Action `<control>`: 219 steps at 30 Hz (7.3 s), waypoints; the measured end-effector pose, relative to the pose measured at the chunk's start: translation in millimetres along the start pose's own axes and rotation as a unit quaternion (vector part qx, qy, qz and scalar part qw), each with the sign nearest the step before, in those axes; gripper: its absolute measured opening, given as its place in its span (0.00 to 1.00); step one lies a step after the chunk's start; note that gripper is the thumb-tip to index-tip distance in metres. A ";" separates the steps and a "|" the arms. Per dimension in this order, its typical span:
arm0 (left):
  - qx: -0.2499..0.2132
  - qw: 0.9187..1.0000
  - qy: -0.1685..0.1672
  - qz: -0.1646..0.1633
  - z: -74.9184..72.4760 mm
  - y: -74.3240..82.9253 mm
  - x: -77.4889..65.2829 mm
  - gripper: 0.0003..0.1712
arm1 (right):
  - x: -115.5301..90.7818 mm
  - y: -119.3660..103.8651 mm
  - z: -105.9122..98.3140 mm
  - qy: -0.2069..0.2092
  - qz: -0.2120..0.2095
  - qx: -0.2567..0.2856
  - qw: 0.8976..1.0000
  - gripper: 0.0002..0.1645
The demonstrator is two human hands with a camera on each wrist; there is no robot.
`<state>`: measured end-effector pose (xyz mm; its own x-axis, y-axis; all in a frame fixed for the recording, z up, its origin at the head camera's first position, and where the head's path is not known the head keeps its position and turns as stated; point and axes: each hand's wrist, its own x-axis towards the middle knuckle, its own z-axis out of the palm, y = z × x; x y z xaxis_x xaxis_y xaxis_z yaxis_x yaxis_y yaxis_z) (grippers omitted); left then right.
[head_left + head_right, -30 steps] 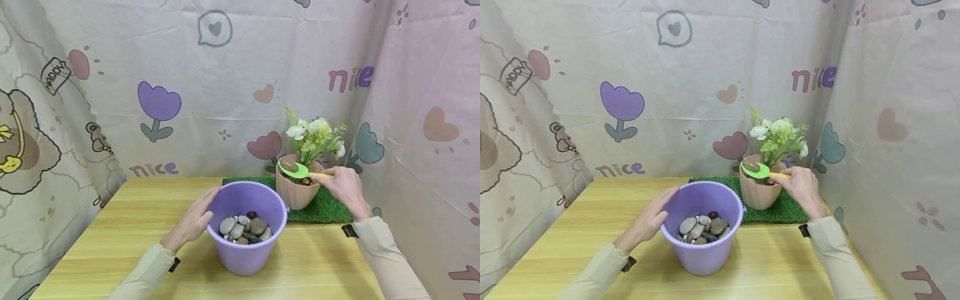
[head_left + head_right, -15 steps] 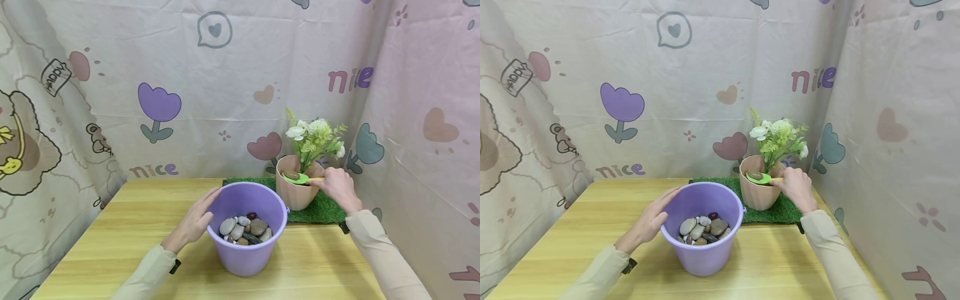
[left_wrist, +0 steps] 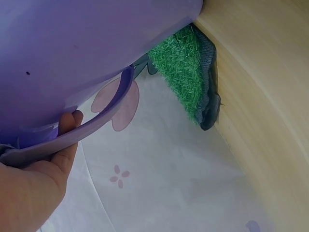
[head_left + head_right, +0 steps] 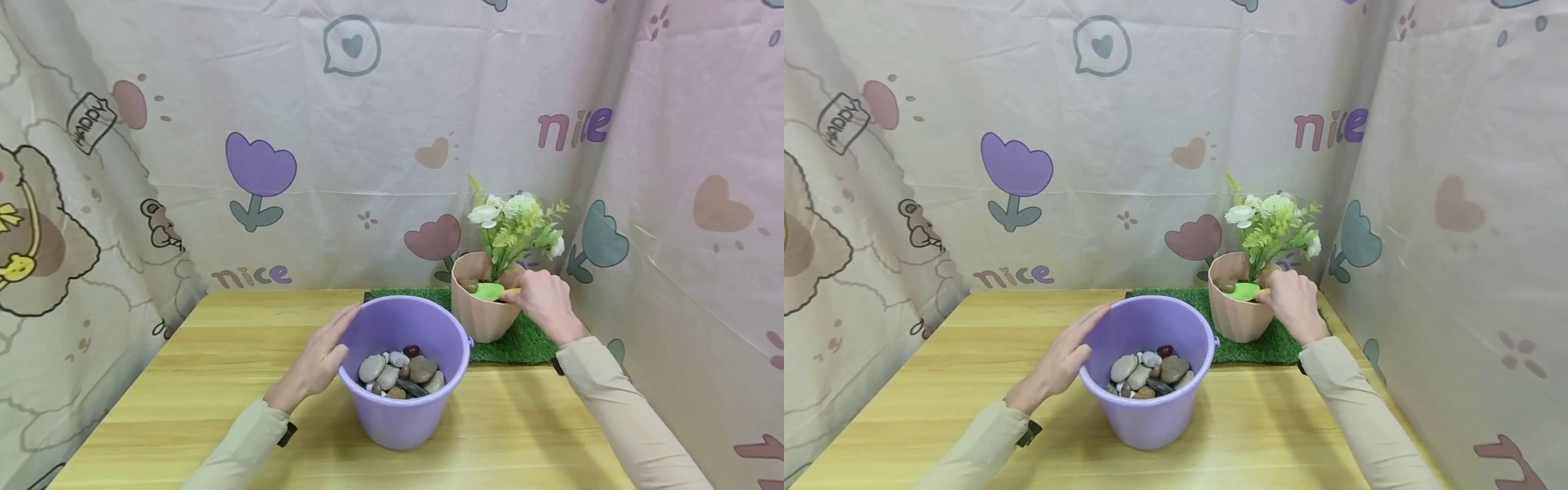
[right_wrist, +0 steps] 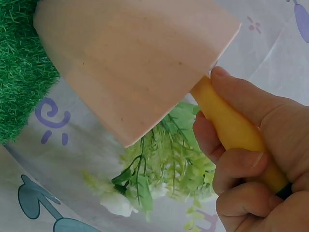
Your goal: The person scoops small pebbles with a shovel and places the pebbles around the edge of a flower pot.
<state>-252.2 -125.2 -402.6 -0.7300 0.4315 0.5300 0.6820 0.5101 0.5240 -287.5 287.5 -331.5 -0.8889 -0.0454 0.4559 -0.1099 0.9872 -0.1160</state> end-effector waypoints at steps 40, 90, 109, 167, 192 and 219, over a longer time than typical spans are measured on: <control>-0.007 0.999 0.025 0.024 3.6 -1.4 -1.1 0.42 | -14.1 4.0 2.4 0.090 -0.022 0.112 0.989 0.18; -0.021 1.000 0.016 0.012 3.9 -0.3 -0.2 0.40 | -16.7 -97.1 -57.1 -0.112 -0.250 0.074 0.959 0.14; -0.016 1.000 0.018 0.015 2.4 -1.5 0.4 0.41 | -0.8 -137.7 -90.8 -0.262 -0.290 -0.025 0.920 0.13; -0.011 0.999 0.028 0.013 3.4 -4.4 -0.9 0.40 | -21.5 -129.8 -21.8 -0.138 -0.296 0.043 0.944 0.16; -0.022 0.999 0.027 0.017 4.5 -2.0 -0.7 0.41 | -35.3 -107.3 6.2 -0.003 -0.299 0.126 0.946 0.09; -0.022 0.999 0.042 0.019 6.0 -1.9 -0.6 0.41 | -46.3 -97.6 20.7 0.079 -0.263 0.233 0.933 0.12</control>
<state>-253.4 -122.0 -407.9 -0.6982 0.3860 0.6029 0.7121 0.4607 0.5298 -244.8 190.1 -359.5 -0.5854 -0.4454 0.6774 -0.7261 0.6597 -0.1938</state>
